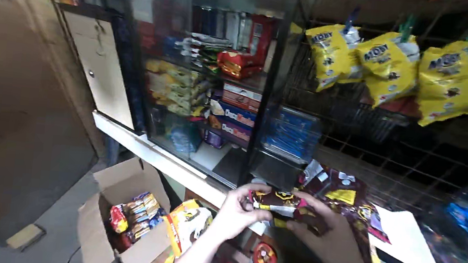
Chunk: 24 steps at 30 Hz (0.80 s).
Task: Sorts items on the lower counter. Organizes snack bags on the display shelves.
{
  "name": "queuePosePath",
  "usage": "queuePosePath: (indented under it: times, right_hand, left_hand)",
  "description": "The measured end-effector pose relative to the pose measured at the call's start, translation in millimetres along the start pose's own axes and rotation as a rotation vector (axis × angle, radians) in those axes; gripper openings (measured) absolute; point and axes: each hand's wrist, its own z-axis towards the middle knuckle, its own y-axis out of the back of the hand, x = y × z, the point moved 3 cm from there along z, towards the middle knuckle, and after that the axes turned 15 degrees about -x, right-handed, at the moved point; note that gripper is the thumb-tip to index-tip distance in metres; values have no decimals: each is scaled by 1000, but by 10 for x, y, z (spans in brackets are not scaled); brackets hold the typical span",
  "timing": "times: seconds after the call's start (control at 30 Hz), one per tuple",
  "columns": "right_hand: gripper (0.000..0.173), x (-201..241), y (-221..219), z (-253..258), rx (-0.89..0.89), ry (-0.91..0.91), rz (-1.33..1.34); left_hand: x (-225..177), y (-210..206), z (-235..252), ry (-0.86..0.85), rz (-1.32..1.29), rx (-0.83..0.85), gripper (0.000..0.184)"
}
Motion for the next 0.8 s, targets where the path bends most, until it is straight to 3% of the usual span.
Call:
queuePosePath:
  times: [0.17,0.4,0.53,0.63,0.8]
  right_hand:
    - [57,108,-659,99,47,47,-54]
    - [50,405,-1461,661,31,166,-182]
    - [40,583,-1743,964,-211,117,-287]
    - [49,718,-1967,1170,-393,22,-353]
    - [50,729,-2444,1424,-424,-8,-527]
  left_hand:
    - [-72,613,211,-27,12,-24,48]
    - [-317,1163,732,-48,94,-143,57]
    - [-213,1383,929,-232,422,-186,57]
    - [-62,1461,994,-347,705,-166,62]
    - [-40,1470,1115,-100,881,36,71]
